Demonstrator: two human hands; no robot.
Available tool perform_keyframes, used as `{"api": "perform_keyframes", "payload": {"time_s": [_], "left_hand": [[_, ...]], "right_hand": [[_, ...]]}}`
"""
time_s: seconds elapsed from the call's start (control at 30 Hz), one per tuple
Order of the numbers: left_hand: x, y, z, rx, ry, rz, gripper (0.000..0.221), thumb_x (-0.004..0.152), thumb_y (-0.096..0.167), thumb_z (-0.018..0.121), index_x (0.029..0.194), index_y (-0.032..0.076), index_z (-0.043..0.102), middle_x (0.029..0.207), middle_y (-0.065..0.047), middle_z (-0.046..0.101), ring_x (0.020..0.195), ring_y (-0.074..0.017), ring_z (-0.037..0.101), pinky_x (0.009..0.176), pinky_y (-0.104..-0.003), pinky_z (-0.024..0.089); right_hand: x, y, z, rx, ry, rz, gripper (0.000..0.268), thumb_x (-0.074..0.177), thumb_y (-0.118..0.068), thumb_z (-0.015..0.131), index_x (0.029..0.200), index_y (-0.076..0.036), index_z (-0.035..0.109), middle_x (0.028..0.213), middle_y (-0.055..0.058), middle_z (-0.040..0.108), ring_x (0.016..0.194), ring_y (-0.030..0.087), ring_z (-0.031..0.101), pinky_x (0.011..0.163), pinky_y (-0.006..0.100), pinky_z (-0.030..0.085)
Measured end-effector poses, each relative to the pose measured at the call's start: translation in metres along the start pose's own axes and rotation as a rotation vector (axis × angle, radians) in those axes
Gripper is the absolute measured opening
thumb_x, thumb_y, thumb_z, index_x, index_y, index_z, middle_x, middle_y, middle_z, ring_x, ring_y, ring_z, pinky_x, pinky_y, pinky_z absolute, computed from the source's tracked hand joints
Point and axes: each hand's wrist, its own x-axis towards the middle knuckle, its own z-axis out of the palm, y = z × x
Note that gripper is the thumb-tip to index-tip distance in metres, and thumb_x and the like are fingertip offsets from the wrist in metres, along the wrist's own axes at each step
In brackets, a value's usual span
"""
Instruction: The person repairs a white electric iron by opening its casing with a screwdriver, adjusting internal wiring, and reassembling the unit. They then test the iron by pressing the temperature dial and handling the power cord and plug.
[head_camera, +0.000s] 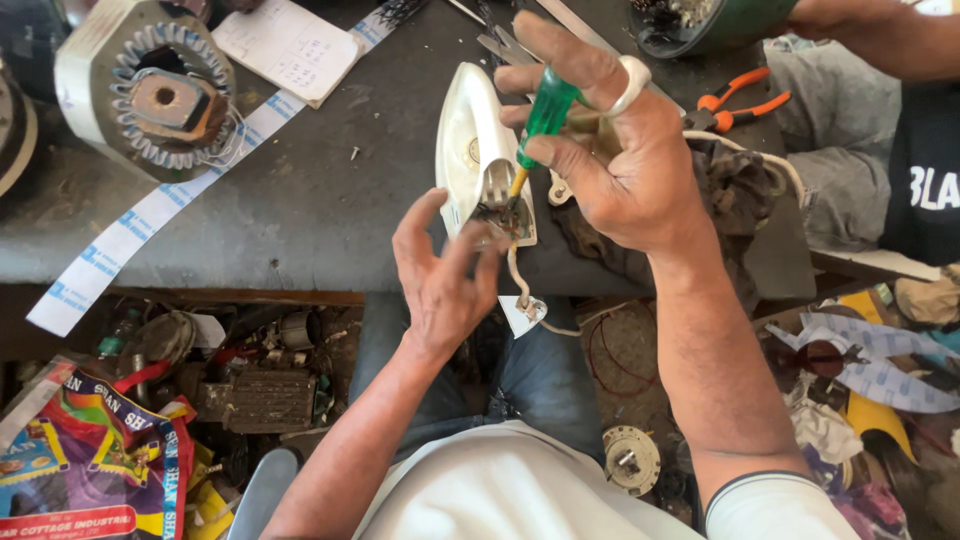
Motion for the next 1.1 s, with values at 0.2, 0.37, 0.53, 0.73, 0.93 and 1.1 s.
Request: {"api": "perform_keyframes", "payload": {"time_s": [0.2,0.37,0.53,0.73,0.93,1.1], "left_hand": [[-0.001,-0.008,-0.002,0.048,-0.154,0.161,0.037,0.084,0.035,0.088,0.117,0.022,0.079,0.157,-0.023,0.035,0.146,-0.0379,0.038,0.119,-0.054,0.031],[0.002,-0.008,-0.001,0.033,-0.195,0.158,0.036,0.083,0.036,0.090,0.115,0.022,0.080,0.158,-0.024,0.034,0.144,-0.0387,0.038,0.117,-0.053,0.032],[0.001,-0.007,0.001,0.055,-0.227,0.102,0.035,0.080,0.035,0.090,0.112,0.026,0.081,0.159,-0.022,0.035,0.144,-0.0394,0.040,0.115,-0.051,0.035],[-0.003,-0.002,0.004,0.100,-0.191,0.098,0.031,0.080,0.031,0.090,0.110,0.028,0.082,0.158,-0.019,0.039,0.141,-0.0394,0.044,0.114,-0.050,0.039],[-0.010,0.000,0.010,0.122,-0.121,0.132,0.029,0.083,0.026,0.089,0.111,0.025,0.081,0.157,-0.021,0.040,0.137,-0.0414,0.048,0.113,-0.047,0.044],[-0.012,0.001,0.009,0.111,-0.124,0.115,0.028,0.084,0.025,0.089,0.110,0.024,0.081,0.159,-0.023,0.038,0.139,-0.0428,0.047,0.115,-0.048,0.043]], "right_hand": [[0.004,0.010,-0.003,0.041,-0.003,-0.037,0.055,0.115,0.013,0.063,0.160,-0.008,0.040,0.167,0.003,0.040,0.140,0.019,0.056,0.115,0.035,0.056],[0.003,0.001,-0.001,0.012,0.003,-0.003,0.055,0.112,0.015,0.063,0.157,-0.008,0.041,0.156,0.009,0.048,0.140,0.022,0.059,0.113,0.034,0.056],[0.000,-0.012,0.007,-0.202,0.047,0.021,0.059,0.101,0.011,0.074,0.149,-0.014,0.053,0.113,0.007,0.073,0.105,0.016,0.075,0.095,0.025,0.062],[-0.002,-0.018,0.011,-0.112,0.007,0.032,0.055,0.099,0.011,0.073,0.146,-0.008,0.053,0.123,0.012,0.072,0.113,0.016,0.074,0.100,0.026,0.063],[-0.011,-0.016,0.020,-0.288,0.138,0.044,0.058,0.095,0.003,0.082,0.145,-0.012,0.056,0.117,0.008,0.076,0.100,0.014,0.077,0.088,0.025,0.064],[-0.026,-0.014,0.016,-0.126,0.024,-0.010,0.050,0.104,0.004,0.070,0.147,-0.014,0.052,0.140,0.016,0.064,0.120,0.023,0.073,0.095,0.029,0.063]]}}
